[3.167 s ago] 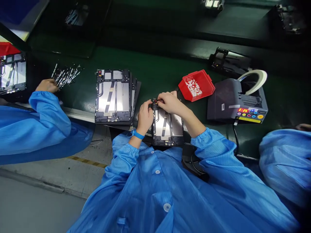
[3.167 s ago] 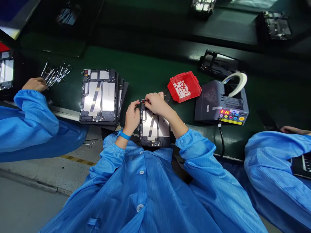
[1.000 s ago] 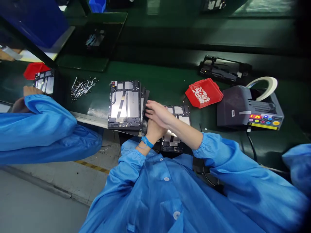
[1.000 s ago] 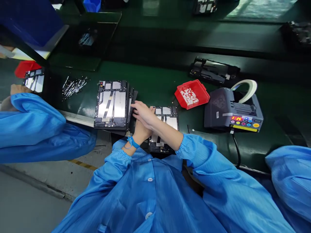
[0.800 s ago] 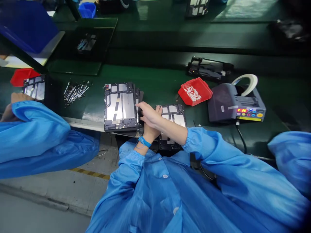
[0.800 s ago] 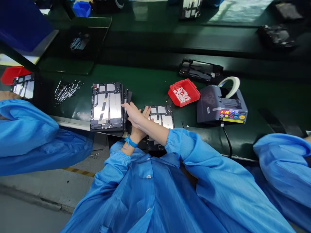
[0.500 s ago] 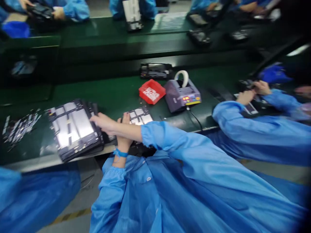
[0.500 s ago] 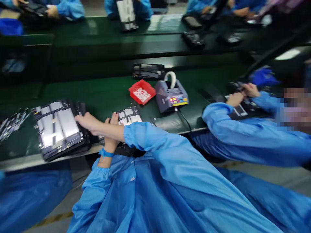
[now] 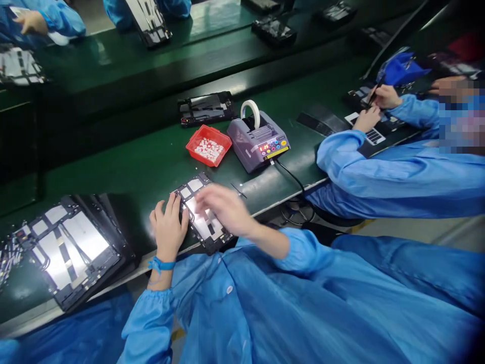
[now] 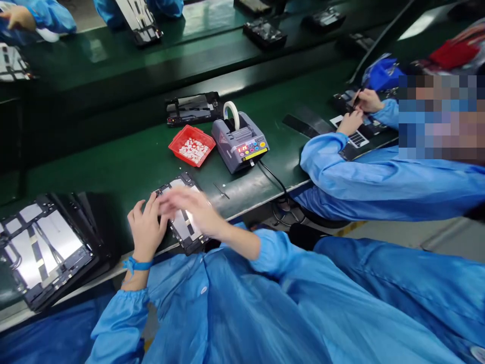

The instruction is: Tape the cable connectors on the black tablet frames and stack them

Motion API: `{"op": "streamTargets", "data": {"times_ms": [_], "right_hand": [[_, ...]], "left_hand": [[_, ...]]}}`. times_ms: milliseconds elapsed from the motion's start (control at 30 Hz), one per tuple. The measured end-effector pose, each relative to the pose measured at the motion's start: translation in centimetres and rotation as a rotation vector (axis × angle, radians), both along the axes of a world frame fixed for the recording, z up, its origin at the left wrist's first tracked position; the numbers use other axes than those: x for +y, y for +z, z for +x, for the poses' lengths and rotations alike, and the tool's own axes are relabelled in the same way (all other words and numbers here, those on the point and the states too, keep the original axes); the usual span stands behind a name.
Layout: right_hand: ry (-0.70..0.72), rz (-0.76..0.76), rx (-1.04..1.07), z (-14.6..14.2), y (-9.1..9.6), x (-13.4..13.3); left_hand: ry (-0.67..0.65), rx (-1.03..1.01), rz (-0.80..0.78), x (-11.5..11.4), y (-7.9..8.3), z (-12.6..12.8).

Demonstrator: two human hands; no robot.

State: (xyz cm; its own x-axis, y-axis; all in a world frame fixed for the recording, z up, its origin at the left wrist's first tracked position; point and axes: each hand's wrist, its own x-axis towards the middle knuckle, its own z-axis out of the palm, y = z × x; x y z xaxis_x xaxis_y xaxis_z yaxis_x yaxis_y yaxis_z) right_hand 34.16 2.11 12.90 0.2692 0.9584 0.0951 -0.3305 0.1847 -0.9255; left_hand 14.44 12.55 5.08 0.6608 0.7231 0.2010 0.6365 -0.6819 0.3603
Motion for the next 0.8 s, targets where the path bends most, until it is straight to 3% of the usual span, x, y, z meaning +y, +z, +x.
{"op": "streamTargets", "data": {"times_ms": [67,100,167,300,467,567,733,800], "right_hand": [[-0.505,-0.092,0.125,5.4,-2.3,-3.2],[-0.683,-0.119,0.196,7.6,-3.5,-4.3],[-0.835,-0.22,0.305,11.0,-5.9,-5.3],[-0.813,-0.337,0.287,13.5,-8.3,-4.8],[-0.952,-0.284,0.074,13.2,-8.9,-4.2],[-0.937,-0.277,-0.014,13.0,-9.1,-5.0],[-0.859,-0.257,-0.23,10.7,-7.4,-7.2],[-0.676,-0.252,-0.424,9.7,-5.9,-6.6]], "left_hand": [[0.05,0.053,0.069,-0.2,0.6,0.4],[0.061,0.071,0.091,-0.2,0.8,0.6],[0.056,0.081,0.11,-0.3,1.1,0.9],[0.075,0.109,0.147,-0.7,1.1,1.0],[0.013,0.21,0.118,-1.5,0.5,0.1],[-0.01,0.194,0.076,-1.0,0.1,-0.4],[-0.032,0.127,0.036,-0.8,-0.5,-0.7],[-0.039,0.104,0.031,-0.9,-0.9,-0.8]]}}
